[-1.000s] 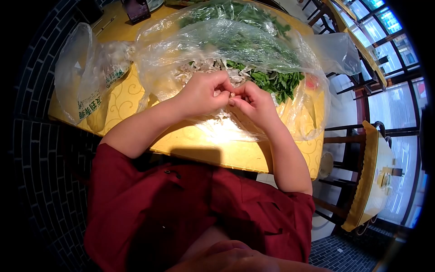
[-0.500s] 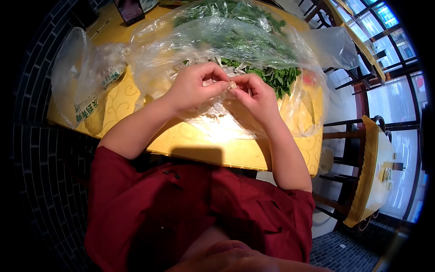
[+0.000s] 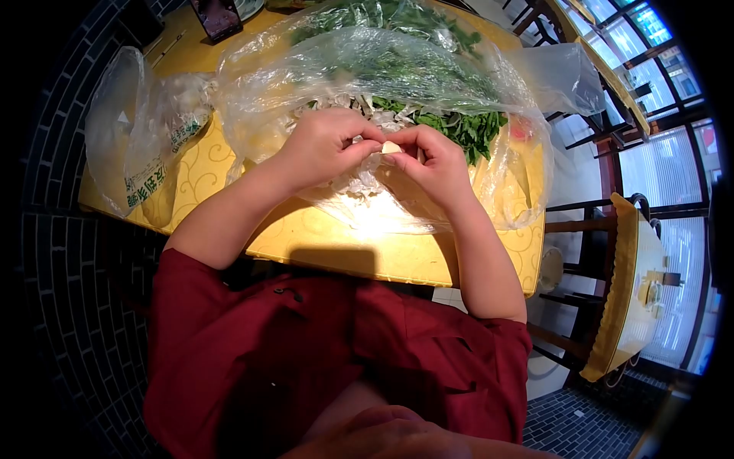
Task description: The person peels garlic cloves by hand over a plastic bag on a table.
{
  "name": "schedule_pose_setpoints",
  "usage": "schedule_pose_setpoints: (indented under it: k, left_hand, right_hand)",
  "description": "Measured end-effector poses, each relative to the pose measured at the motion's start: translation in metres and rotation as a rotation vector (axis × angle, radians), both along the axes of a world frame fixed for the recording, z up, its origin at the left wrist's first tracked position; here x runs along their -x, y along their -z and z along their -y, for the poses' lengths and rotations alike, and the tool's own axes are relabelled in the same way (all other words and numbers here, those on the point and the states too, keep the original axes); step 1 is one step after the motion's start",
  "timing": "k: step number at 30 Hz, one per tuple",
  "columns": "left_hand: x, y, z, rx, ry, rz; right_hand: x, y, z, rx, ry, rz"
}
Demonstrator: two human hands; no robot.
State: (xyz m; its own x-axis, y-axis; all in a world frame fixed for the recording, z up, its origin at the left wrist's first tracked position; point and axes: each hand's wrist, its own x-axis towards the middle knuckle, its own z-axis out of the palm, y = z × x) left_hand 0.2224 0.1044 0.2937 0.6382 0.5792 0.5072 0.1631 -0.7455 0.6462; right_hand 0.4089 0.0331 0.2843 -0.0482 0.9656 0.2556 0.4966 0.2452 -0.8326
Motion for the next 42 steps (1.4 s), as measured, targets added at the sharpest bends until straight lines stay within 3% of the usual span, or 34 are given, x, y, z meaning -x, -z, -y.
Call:
schedule_pose_setpoints:
  k: [2, 14, 31, 34, 42]
  left_hand:
    - [0.001, 0.003, -0.002, -0.105, 0.034, 0.006]
    - [0.001, 0.007, -0.005, -0.162, 0.091, -0.010]
    - [-0.001, 0.010, 0.001, -0.313, 0.018, -0.029]
    - [-0.001, 0.012, 0.002, -0.347, -0.013, -0.013]
    - [-0.003, 0.017, 0.004, -0.368, -0.030, 0.000]
  right_hand:
    - [-0.001, 0.001, 0.000, 0.007, -0.004, 0.007]
    - [-0.002, 0.004, -0.001, 0.005, -0.025, 0.032]
    - [-0.001, 0.005, -0.002, 0.052, -0.020, -0.004]
    - [0.001, 0.002, -0.002, 0.145, -0.013, -0.089]
    - [0.009, 0.009, -0.001, 0.376, -0.102, -0.646]
